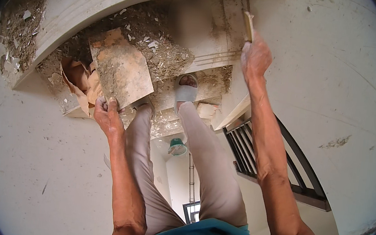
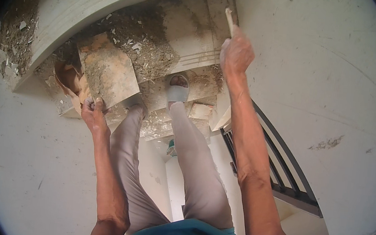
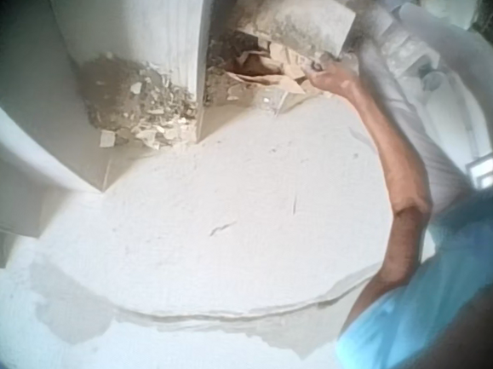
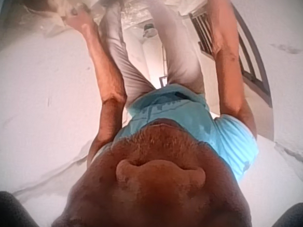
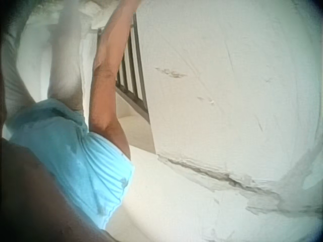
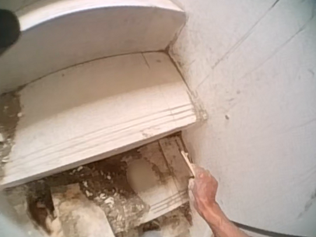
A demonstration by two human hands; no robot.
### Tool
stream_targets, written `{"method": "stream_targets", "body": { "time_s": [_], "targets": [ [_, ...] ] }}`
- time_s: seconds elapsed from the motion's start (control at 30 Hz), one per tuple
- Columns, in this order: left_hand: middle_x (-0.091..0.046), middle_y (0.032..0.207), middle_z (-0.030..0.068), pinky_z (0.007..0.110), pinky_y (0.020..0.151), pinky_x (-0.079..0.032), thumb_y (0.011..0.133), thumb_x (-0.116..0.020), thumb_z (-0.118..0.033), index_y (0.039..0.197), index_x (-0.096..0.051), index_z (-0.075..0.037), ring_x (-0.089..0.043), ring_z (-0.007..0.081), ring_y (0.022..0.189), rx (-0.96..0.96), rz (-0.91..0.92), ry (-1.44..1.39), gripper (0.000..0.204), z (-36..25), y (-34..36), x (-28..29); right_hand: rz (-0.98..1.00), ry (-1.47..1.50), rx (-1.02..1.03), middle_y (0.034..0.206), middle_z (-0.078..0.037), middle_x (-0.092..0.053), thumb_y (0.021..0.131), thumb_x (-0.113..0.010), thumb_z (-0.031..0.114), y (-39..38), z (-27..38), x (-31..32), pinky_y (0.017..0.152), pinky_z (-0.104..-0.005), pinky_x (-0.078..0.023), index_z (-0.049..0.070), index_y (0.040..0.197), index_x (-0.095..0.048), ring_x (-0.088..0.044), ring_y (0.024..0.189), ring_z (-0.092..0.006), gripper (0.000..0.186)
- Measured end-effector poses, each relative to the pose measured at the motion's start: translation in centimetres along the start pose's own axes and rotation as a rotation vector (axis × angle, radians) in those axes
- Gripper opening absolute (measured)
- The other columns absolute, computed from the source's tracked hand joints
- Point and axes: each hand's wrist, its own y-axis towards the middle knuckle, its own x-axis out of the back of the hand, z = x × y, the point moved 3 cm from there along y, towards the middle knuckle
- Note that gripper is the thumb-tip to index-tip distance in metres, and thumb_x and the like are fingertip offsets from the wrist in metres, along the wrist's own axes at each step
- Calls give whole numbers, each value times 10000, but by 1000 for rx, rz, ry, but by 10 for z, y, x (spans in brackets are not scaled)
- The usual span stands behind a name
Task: The person applies plaster to the underside of a staircase using a trowel and a wooden board to smooth the surface.
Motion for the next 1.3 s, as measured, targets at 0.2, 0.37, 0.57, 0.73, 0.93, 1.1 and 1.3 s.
{"method": "stream_targets", "body": {
  "time_s": [0.2,0.37,0.57,0.73,0.93,1.1,1.3],
  "targets": [
    [-557,752,11,263,594,-528,930,-534,-30,945,-576,5,-519,85,644,8,29,25,56,2,3,0,-14,11,-18,777,-211,-677,809,-605,115,65,0,-11,670,-522,-509,59,950,-649,-669,772,-406,159],
    [-565,761,6,258,588,-519,910,-530,-14,943,-578,-6,-522,81,650,10,9,48,59,-3,3,-3,-154,-212,73,811,-218,-679,813,-604,116,17,-40,-35,717,-518,-519,24,867,-633,-663,796,-425,111],
    [-584,810,37,274,578,-548,916,-564,-38,938,-584,-13,-572,118,670,11,3,17,39,5,5,4,139,-101,-130,797,-223,-669,772,-598,61,-62,-66,-16,693,-513,-517,63,1032,-663,-656,770,-424,268],
    [-573,796,30,272,583,-544,918,-573,-53,930,-581,-19,-564,115,673,42,15,13,37,8,6,4,99,-39,-194,816,-200,-684,787,-617,95,-43,-61,-6,671,-485,-517,41,998,-665,-666,752,-398,223],
    [-557,748,15,261,577,-521,934,-570,-59,913,-572,-7,-524,90,637,12,19,3,56,0,3,-1,35,58,-269,785,-189,-679,759,-641,136,-73,-46,-38,662,-475,-518,80,1029,-692,-663,735,-389,280],
    [-580,786,39,281,562,-545,932,-594,-87,949,-581,-2,-566,121,658,7,27,4,87,12,6,8,49,54,-188,766,-179,-676,771,-634,134,-70,-49,-18,653,-471,-517,93,1048,-689,-664,730,-380,286],
    [-595,802,40,279,567,-546,932,-602,-88,956,-583,-2,-581,121,675,-26,57,-14,91,9,7,0,53,167,-318,742,-162,-662,795,-599,120,-78,-40,-55,633,-440,-503,82,1065,-686,-646,681,-355,287]
  ]
}}
